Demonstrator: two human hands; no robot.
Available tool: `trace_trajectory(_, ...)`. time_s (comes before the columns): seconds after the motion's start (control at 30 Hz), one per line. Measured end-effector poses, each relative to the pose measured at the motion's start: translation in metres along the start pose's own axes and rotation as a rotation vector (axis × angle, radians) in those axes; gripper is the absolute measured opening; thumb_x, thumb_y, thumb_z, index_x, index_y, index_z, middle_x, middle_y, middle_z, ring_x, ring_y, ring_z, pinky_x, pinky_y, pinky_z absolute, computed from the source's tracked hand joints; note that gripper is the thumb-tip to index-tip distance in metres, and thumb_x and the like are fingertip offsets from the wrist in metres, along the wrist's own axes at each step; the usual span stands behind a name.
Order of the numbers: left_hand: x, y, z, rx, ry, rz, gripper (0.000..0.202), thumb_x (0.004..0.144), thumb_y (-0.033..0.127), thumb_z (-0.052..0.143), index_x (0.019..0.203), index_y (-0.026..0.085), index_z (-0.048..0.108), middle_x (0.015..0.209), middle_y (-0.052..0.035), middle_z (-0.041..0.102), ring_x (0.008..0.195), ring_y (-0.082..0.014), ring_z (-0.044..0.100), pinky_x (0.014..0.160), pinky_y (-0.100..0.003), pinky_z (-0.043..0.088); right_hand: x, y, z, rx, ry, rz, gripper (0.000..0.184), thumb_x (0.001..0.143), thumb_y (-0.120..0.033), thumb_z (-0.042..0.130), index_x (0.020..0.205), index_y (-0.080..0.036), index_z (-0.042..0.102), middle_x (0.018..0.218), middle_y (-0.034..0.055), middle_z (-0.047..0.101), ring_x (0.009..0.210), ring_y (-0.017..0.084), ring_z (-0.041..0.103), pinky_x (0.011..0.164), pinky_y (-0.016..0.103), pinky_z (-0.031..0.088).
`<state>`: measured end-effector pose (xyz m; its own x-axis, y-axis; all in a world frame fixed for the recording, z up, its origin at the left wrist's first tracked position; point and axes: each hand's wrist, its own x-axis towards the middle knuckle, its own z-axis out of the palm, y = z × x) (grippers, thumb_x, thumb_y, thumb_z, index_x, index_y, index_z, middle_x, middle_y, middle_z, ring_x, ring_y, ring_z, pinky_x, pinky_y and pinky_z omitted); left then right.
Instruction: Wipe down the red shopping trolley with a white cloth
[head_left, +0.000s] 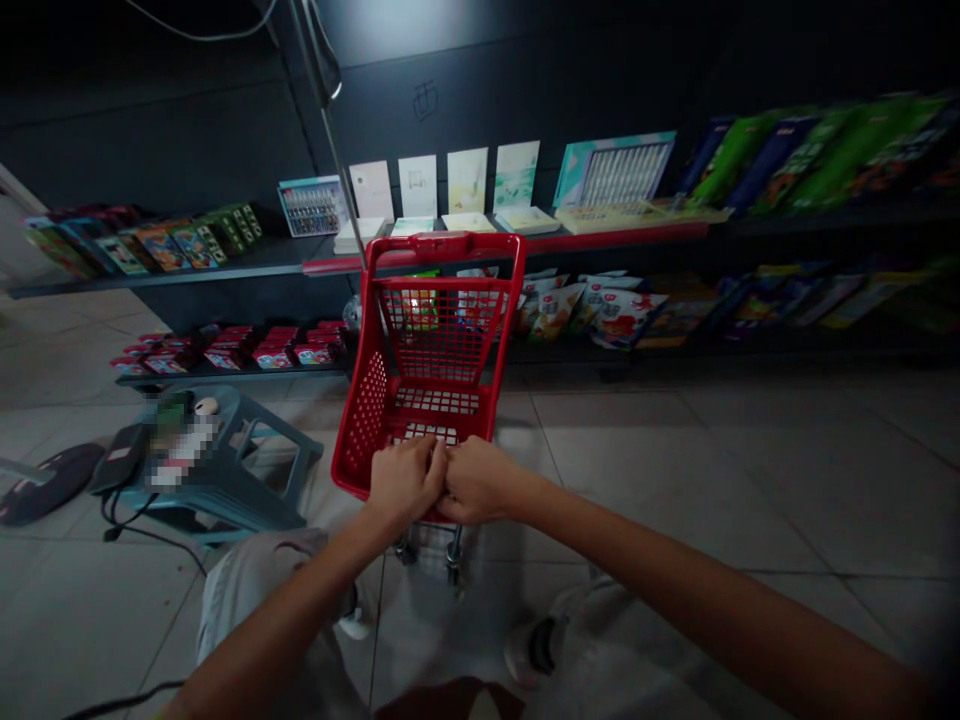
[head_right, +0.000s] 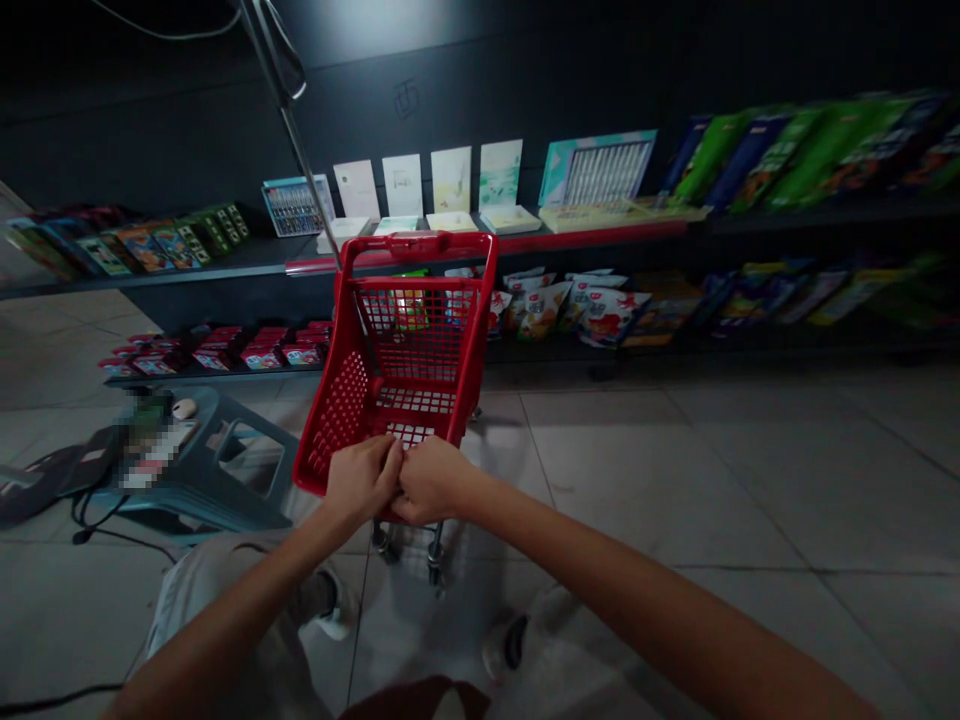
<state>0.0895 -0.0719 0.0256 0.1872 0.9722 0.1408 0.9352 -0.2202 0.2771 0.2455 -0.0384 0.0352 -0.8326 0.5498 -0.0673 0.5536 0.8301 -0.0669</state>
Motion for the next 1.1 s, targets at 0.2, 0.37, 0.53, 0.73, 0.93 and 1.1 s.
trace_trajectory(0.2,-0.008,-0.016,0.005,0.117,-0.046,-0.042,0.047,0.108,0.043,0.035,0.093,0.019,0.073,0.088,-0.0097,0.08,0.076,-0.0222,0.072,0.06,-0.031,0.029,0.003,0.008,-0.003,0.037,-0.012,-0.108,0.051,0.099,-0.057,0.05,0.098,-0.016,0.079,0.093,0.0121,0.078,0.082,0.027,0.073,0.071,0.035,0.046)
trace_trajectory(0.37,-0.009,-0.028,0.005,0.096,-0.03,0.034,0.051,0.108,0.042,0.034,0.088,0.018,0.074,0.08,-0.0107,0.078,0.07,-0.0206,0.07,0.06,-0.032,0.026,0.01,0.039,-0.01,-0.026,0.006,-0.223,0.033,0.102,-0.042,0.056,0.107,-0.016,0.076,0.103,0.0115,0.076,0.096,0.024,0.07,0.088,0.036,0.043)
trace_trajectory(0.53,-0.004,-0.04,0.006,0.054,0.006,0.09,0.052,0.106,0.039,0.037,0.073,0.018,0.07,0.069,-0.009,0.074,0.061,-0.0166,0.064,0.059,-0.031,0.023,0.019,0.081,-0.019,-0.022,0.101,-0.252,0.026,0.099,-0.039,0.063,0.111,-0.018,0.074,0.107,0.0088,0.075,0.102,0.023,0.066,0.089,0.035,0.038)
trace_trajectory(0.73,0.003,-0.056,-0.001,-0.013,-0.063,0.212,0.055,0.104,0.037,0.039,0.056,0.018,0.059,0.06,-0.0055,0.065,0.055,-0.0126,0.054,0.06,-0.03,0.027,0.032,0.111,-0.038,-0.119,0.038,-0.115,0.029,0.102,-0.04,0.058,0.111,-0.017,0.073,0.112,0.0099,0.075,0.106,0.023,0.065,0.087,0.033,0.034)
trace_trajectory(0.93,0.013,-0.088,-0.006,0.001,-0.075,0.194,0.062,0.106,0.045,0.033,0.055,0.019,0.058,0.057,-0.0053,0.063,0.052,-0.0129,0.05,0.061,-0.031,0.028,0.04,0.158,-0.048,-0.201,0.177,0.013,0.031,0.105,-0.041,0.053,0.111,-0.018,0.073,0.113,0.0092,0.073,0.108,0.024,0.062,0.089,0.034,0.031)
trace_trajectory(1.1,0.021,-0.117,-0.012,0.082,-0.033,0.05,0.064,0.105,0.048,0.033,0.057,0.019,0.064,0.062,-0.0083,0.068,0.058,-0.0157,0.057,0.062,-0.031,0.028,0.041,0.21,-0.052,-0.27,0.343,0.15,0.029,0.105,-0.038,0.054,0.109,-0.016,0.072,0.114,0.0113,0.073,0.11,0.026,0.058,0.092,0.037,0.031)
